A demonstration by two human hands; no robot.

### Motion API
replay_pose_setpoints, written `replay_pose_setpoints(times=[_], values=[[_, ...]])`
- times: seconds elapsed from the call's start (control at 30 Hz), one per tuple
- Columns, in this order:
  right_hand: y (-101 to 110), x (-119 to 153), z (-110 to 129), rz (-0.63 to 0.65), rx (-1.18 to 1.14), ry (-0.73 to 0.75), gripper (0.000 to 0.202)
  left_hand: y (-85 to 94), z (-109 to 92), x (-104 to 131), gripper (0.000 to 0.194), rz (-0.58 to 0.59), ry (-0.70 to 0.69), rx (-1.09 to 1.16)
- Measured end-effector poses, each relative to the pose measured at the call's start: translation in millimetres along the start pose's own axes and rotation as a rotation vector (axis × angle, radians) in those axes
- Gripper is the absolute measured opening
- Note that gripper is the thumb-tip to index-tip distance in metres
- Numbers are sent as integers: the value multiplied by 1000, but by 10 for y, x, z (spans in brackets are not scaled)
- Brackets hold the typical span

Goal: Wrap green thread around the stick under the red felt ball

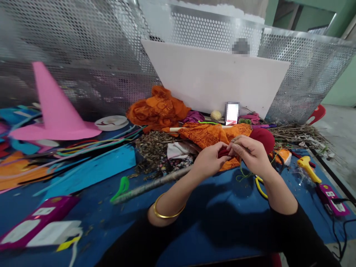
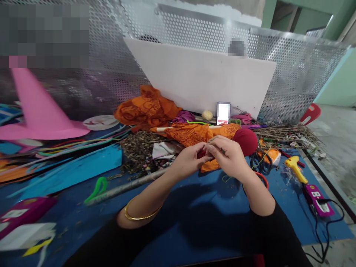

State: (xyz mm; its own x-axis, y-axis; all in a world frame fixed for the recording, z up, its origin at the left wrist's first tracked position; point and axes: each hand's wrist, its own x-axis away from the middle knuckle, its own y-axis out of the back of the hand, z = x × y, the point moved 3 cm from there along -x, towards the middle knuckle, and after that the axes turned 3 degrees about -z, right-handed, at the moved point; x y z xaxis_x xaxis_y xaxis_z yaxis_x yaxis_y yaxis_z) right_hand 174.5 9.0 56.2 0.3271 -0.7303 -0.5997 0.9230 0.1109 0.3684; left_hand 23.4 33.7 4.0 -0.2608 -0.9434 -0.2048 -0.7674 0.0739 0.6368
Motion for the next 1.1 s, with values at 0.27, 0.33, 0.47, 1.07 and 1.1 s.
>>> replay_pose_setpoints(times=[0.27, 0.33, 0.47, 1.07, 1.1], values=[[14, -35, -250, -119, -69, -132, 25, -15, -140, 93, 25, -36, -18, -326], [6, -45, -268, -127, -48, -110, 24, -21, -175, 110, 25, -39, -14, -385], [-5, -52, -306, -155, 11, -82, 25, -42, -227, 134, 23, -28, 1, -493], [-6, -38, -474, -191, -162, -355, 28, -192, -240, 209, 26, -175, -413, -630], [-10, -37, -476, -193, -162, -360, 29, -194, -238, 209, 26, -180, -424, -636]])
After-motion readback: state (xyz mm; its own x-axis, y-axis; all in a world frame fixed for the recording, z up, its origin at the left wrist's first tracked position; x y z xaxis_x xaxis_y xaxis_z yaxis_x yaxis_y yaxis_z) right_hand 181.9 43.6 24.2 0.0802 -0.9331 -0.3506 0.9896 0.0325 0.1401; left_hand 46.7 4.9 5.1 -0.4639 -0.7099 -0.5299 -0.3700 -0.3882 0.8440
